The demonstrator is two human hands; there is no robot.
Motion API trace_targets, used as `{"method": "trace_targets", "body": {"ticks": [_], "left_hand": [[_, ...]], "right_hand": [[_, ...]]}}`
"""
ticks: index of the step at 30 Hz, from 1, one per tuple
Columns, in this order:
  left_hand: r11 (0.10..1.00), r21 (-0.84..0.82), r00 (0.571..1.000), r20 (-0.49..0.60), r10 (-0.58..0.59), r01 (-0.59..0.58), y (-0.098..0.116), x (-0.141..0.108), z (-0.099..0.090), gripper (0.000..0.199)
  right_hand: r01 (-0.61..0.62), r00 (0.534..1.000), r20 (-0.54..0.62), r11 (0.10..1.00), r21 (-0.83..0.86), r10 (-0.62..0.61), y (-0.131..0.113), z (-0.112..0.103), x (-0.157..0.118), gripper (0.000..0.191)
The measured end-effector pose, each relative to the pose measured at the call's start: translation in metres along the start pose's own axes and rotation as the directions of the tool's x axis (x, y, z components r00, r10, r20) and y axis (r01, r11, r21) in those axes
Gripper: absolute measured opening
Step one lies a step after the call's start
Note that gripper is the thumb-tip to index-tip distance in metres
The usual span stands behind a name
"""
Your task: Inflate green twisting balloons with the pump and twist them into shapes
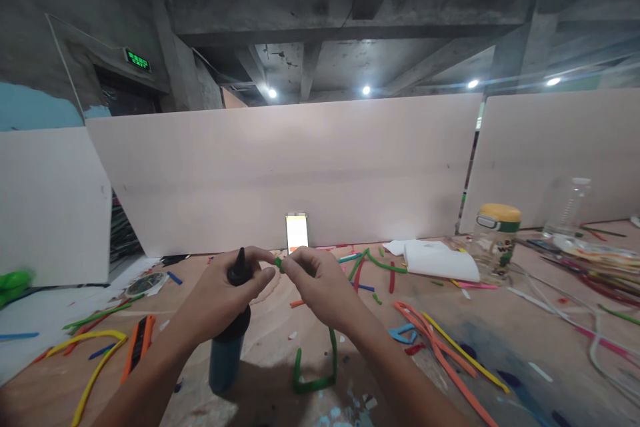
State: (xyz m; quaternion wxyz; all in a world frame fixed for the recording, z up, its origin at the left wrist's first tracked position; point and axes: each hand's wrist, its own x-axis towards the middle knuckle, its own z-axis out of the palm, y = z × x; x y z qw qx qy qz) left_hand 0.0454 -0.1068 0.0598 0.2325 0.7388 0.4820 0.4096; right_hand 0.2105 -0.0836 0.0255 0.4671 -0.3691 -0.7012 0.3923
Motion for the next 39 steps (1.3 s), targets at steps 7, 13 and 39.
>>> {"method": "trace_targets", "body": {"ticks": [7, 13, 39], "left_hand": [[1.0, 0.004, 1.0, 0.02, 0.011, -0.011, -0.002, 0.002, -0.001, 0.022], [1.0, 0.011, 1.0, 0.019, 0.009, -0.01, -0.004, 0.003, 0.001, 0.021], [0.807, 0.589, 0.995, -0.062, 0.083, -0.031, -0.002, -0.007, -0.001, 0.011]], "right_hand": [[0.009, 0.999, 0.047, 0.993, 0.12, -0.015, -0.001, 0.001, 0.0, 0.029], [-0.006, 0.997, 0.082, 0.978, 0.207, -0.011, 0.001, 0.001, 0.0, 0.027], [0.061, 0.998, -0.001, 0.99, -0.125, -0.062, -0.025, -0.016, -0.011, 0.026]]}}
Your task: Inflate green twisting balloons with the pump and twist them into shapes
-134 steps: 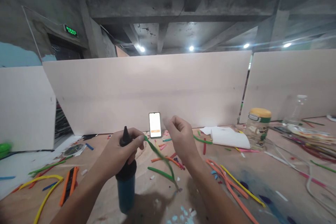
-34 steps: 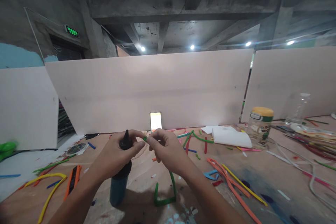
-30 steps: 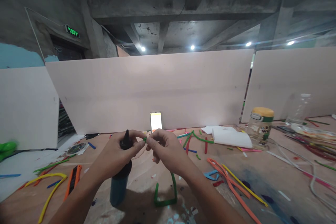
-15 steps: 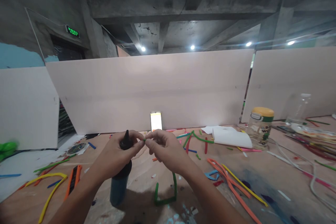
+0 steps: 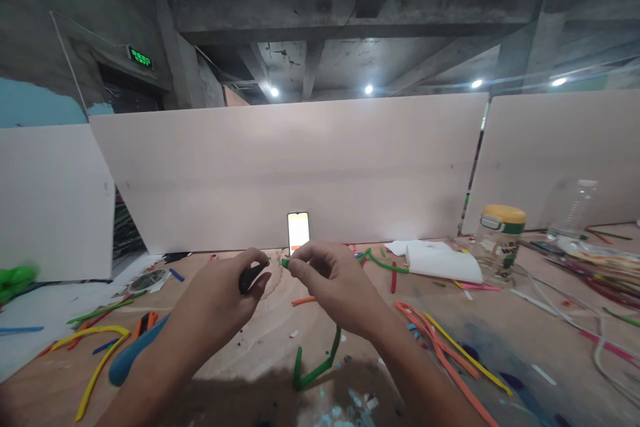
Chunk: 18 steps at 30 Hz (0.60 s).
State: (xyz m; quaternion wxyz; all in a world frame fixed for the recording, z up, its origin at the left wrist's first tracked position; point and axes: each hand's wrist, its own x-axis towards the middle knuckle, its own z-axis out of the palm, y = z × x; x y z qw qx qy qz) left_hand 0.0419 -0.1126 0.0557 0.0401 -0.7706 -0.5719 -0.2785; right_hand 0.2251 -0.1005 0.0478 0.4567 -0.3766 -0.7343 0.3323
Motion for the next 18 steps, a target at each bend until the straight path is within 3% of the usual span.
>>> {"method": "trace_targets", "body": {"ticks": [10, 18], "left_hand": [[0.995, 0.097, 0.999, 0.041, 0.007, -0.011, 0.009, -0.009, -0.001, 0.012], [0.989, 0.145, 0.997, 0.074, 0.015, -0.026, 0.012, -0.009, 0.0, 0.015]], "right_hand": [[0.137, 0.989, -0.022, 0.95, -0.28, -0.149, -0.015, -0.001, -0.012, 0.022], [0.182, 0.98, -0.011, 0.914, -0.364, -0.199, -0.018, 0.001, -0.013, 0.019]]}}
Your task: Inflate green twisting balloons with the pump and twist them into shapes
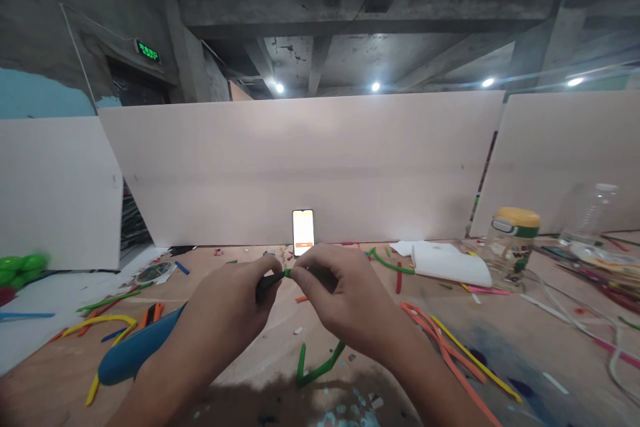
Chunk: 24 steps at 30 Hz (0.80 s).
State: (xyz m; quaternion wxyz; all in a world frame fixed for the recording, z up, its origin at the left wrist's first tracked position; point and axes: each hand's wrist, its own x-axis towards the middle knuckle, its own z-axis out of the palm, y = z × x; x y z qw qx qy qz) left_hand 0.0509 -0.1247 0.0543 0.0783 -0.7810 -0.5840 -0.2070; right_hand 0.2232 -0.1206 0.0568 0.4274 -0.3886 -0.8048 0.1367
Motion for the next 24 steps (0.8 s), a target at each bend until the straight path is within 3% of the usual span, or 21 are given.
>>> {"method": "trace_targets", "body": {"ticks": [24], "left_hand": [[0.999, -0.016, 0.999, 0.038, 0.033, -0.032, 0.0012, -0.0029, 0.0019, 0.017]], "right_hand": [[0.01, 0.999, 0.038, 1.0, -0.024, -0.009, 0.0043, -0.0043, 0.0005, 0.013]]}}
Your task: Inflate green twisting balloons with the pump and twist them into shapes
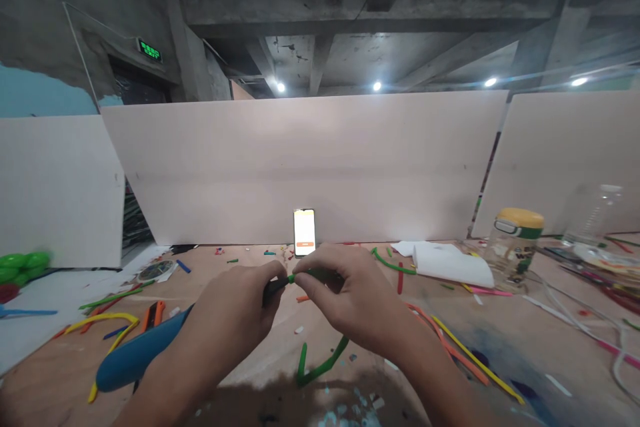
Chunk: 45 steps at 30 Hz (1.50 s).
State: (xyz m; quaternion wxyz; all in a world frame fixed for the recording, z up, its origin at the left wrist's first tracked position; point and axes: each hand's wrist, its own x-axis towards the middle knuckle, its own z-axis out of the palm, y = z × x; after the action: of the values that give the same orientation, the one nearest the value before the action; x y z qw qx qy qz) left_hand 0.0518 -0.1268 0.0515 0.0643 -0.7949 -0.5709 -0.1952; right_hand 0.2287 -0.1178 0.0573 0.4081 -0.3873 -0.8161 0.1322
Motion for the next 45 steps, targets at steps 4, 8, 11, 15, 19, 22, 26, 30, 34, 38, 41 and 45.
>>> {"method": "trace_targets", "body": {"ticks": [4, 8, 11, 15, 19, 22, 26, 30, 34, 38, 41, 45], "left_hand": [[1.0, -0.009, 1.0, 0.021, -0.001, 0.002, 0.0, 0.0, 0.001, 0.017], [0.999, -0.033, 0.999, 0.035, -0.004, 0.005, 0.0, 0.0, 0.004, 0.018], [0.999, -0.046, 0.999, 0.045, -0.002, 0.004, -0.001, 0.0, 0.005, 0.019], [0.996, -0.089, 0.998, 0.067, 0.016, -0.01, -0.003, 0.0, 0.004, 0.019], [0.981, -0.192, 0.994, 0.096, 0.055, -0.036, -0.005, 0.0, 0.006, 0.019], [0.959, -0.28, 0.991, 0.115, 0.069, -0.035, -0.005, 0.002, 0.008, 0.018], [0.923, -0.384, 0.989, 0.119, 0.091, -0.039, -0.004, 0.0, 0.003, 0.021], [0.879, -0.477, 0.968, 0.211, 0.137, -0.021, -0.004, -0.004, -0.009, 0.018], [0.866, -0.499, 0.967, 0.227, 0.113, 0.016, -0.005, -0.004, -0.014, 0.021], [0.891, -0.455, 0.982, 0.163, 0.097, -0.012, 0.0, -0.003, -0.014, 0.019], [0.931, -0.361, 0.99, 0.101, 0.095, -0.053, 0.006, -0.005, -0.016, 0.018], [0.971, -0.205, 0.984, 0.099, 0.149, -0.127, 0.01, -0.01, -0.019, 0.018]], "right_hand": [[0.034, 0.999, 0.007, 0.999, -0.007, -0.034, 0.0, 0.0, 0.001, 0.014], [0.054, 0.998, 0.013, 0.998, -0.028, -0.054, 0.001, 0.001, 0.001, 0.017], [0.058, 0.998, 0.022, 0.998, -0.022, -0.057, 0.001, 0.001, 0.002, 0.016], [0.05, 0.998, 0.032, 0.999, -0.005, -0.05, 0.0, 0.001, 0.002, 0.015], [0.032, 0.998, 0.051, 0.999, 0.016, -0.033, -0.001, 0.002, 0.002, 0.016], [0.02, 0.997, 0.074, 1.0, 0.017, -0.021, 0.0, 0.003, 0.001, 0.017], [-0.001, 0.992, 0.128, 1.0, 0.023, -0.002, 0.002, 0.003, 0.0, 0.025], [-0.003, 0.989, 0.148, 0.999, 0.051, -0.005, 0.002, 0.002, -0.001, 0.027], [-0.017, 0.984, 0.181, 0.995, 0.098, -0.001, 0.001, -0.001, -0.004, 0.031], [-0.104, 0.966, 0.259, 0.94, 0.326, 0.017, 0.001, -0.006, -0.004, 0.029], [-0.185, 0.946, 0.324, 0.829, 0.527, 0.005, 0.002, -0.009, -0.004, 0.027], [-0.206, 0.954, 0.297, 0.817, 0.539, 0.045, 0.0, -0.012, -0.004, 0.019]]}}
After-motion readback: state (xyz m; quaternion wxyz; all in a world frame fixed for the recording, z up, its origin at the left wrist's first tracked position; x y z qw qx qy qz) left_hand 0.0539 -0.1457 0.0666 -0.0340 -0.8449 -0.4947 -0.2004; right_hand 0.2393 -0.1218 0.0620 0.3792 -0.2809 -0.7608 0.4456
